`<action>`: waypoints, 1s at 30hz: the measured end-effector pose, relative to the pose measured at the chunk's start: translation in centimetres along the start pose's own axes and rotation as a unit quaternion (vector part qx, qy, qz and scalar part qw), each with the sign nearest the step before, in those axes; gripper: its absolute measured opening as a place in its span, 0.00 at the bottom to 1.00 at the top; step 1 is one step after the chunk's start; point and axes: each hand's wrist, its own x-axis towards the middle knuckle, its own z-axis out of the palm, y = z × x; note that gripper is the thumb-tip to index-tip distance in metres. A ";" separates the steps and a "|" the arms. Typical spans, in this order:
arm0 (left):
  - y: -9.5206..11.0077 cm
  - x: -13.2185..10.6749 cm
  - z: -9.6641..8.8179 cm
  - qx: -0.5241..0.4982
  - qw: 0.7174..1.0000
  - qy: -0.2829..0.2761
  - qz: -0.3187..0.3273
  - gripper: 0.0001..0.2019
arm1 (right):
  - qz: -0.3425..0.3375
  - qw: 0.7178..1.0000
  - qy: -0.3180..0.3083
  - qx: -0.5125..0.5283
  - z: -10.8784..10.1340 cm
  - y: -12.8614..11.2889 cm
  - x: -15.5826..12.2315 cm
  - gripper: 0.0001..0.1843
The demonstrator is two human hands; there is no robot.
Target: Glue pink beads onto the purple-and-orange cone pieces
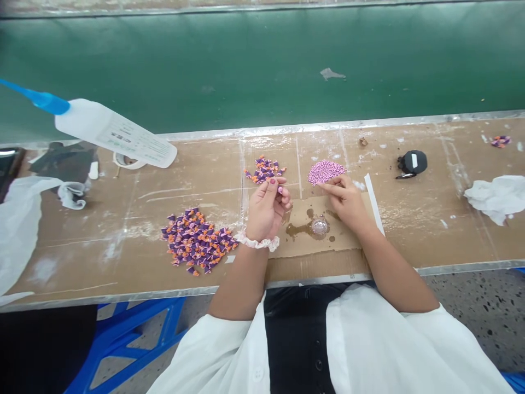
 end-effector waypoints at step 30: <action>-0.2 0.5 0.2 -0.060 0.997 0.020 -0.045 0.09 | -0.060 0.991 -0.083 -0.092 0.9 0.7 0.0 0.25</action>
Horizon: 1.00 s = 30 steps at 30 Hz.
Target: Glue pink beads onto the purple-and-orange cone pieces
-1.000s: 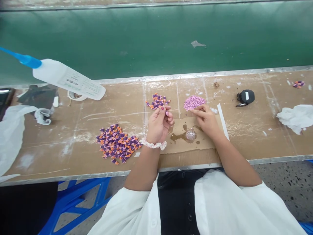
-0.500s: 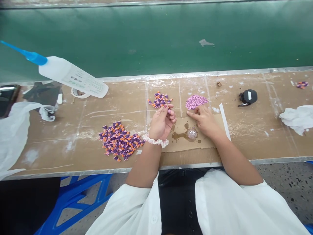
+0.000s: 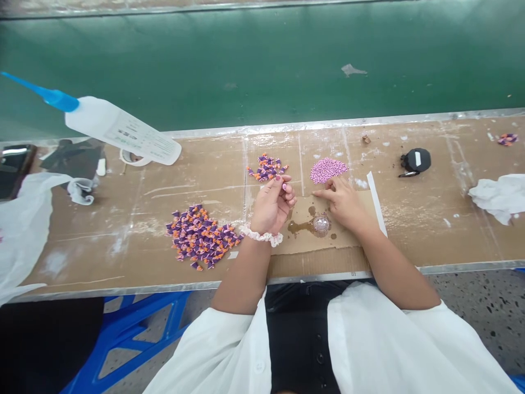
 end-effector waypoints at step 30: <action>-1.5 0.0 0.1 0.101 0.987 -0.043 0.121 0.23 | 0.171 0.981 0.051 -0.078 -3.7 4.2 0.3 0.10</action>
